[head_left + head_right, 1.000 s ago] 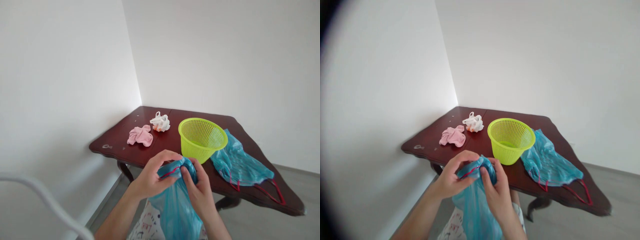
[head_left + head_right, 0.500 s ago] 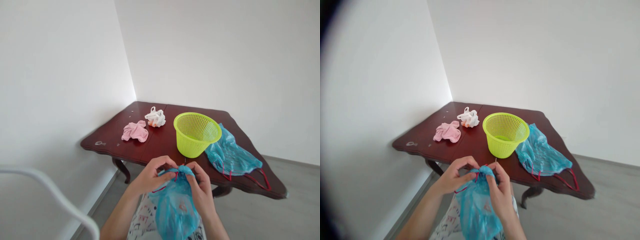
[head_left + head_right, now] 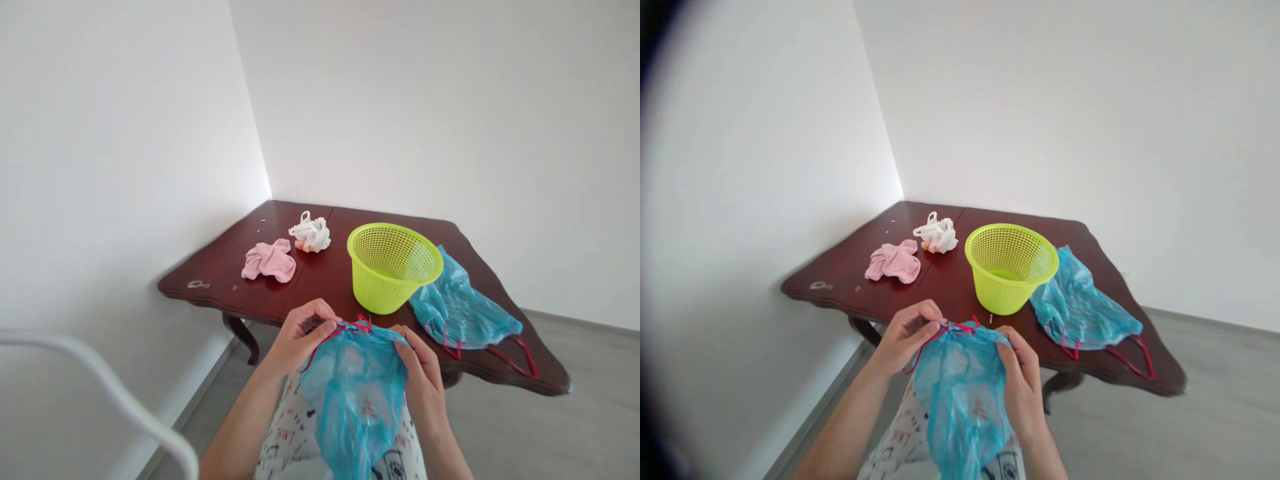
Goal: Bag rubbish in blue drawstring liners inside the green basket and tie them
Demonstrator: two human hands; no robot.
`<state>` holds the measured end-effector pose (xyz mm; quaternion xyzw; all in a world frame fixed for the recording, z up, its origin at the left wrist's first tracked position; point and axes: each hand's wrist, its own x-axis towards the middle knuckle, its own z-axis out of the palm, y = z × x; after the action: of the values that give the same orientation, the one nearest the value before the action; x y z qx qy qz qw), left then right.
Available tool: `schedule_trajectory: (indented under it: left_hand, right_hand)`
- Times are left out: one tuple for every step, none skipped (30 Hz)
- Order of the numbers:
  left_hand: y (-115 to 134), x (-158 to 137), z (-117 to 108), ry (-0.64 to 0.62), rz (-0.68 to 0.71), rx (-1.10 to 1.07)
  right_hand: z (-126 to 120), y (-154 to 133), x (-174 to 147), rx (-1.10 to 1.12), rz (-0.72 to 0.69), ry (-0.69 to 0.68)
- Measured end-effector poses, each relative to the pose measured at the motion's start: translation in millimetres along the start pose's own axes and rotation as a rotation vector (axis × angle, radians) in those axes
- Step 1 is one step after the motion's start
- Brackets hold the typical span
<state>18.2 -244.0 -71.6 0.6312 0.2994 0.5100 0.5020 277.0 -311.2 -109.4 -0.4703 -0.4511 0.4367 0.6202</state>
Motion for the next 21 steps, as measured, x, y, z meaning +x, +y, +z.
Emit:
schedule_trajectory:
  left_hand:
    - [0, 0, 0, 0.006, 0.010, -0.004]
    - [0, 0, 0, 0.010, 0.026, -0.011]
    - [0, -1, 1, 0.012, 0.045, -0.022]
    - [0, -1, 1, 0.015, 0.061, -0.033]
    - [-1, -1, 2, 0.012, 0.070, -0.040]
    - [-1, -2, 3, 0.002, 0.071, -0.043]
    - [-2, -2, 4, -0.014, 0.065, -0.040]
    - [-3, -3, 5, -0.034, 0.054, -0.031]
    - [-5, -3, 7, -0.054, 0.040, -0.018]
    - [-6, -3, 8, -0.070, 0.025, -0.004]
    - [-7, -4, 9, -0.079, 0.010, 0.008]
    - [-8, -4, 10, -0.080, -0.005, 0.019]
    - [-9, -4, 10, -0.078, -0.018, 0.026]
    - [-9, -4, 10, -0.073, -0.030, 0.034]
    - [-9, -4, 10, -0.069, -0.039, 0.043]
    - [-9, -4, 9, -0.065, -0.045, 0.056]
    - [-9, -5, 8, -0.061, -0.051, 0.074]
    - [-10, -5, 6, -0.056, -0.056, 0.094]
    - [-10, -6, 5, -0.054, -0.062, 0.116]
    - [-9, -7, 4, -0.058, -0.066, 0.134]
    - [-9, -7, 3, -0.067, -0.068, 0.143]
  right_hand:
    - [-2, 1, 0, 0.009, -0.011, -0.003]
    - [-4, 1, -1, 0.020, -0.020, -0.009]
    - [-6, 1, -1, 0.032, -0.022, -0.030]
    - [-7, -1, -2, 0.044, -0.015, -0.068]
    - [-8, -4, -2, 0.052, 0.001, -0.119]
    - [-8, -7, -2, 0.049, 0.020, -0.171]
    - [-8, -11, -2, 0.034, 0.036, -0.214]
    - [-6, -14, -1, 0.003, 0.046, -0.243]
    - [-4, -17, 0, -0.040, 0.045, -0.254]
    - [-1, -19, 0, -0.086, 0.038, -0.254]
    - [3, -21, 1, -0.128, 0.027, -0.255]
    - [7, -22, 2, -0.161, 0.015, -0.259]
    - [10, -22, 2, -0.182, 0.001, -0.262]
    - [13, -22, 3, -0.193, -0.012, -0.261]
    - [14, -22, 3, -0.197, -0.025, -0.254]
    - [15, -22, 3, -0.196, -0.039, -0.242]
    - [14, -22, 3, -0.194, -0.053, -0.227]
    - [13, -22, 3, -0.193, -0.070, -0.210]
    - [11, -22, 2, -0.193, -0.088, -0.192]
    - [10, -23, 2, -0.193, -0.108, -0.170]
    - [8, -23, 2, -0.194, -0.129, -0.148]
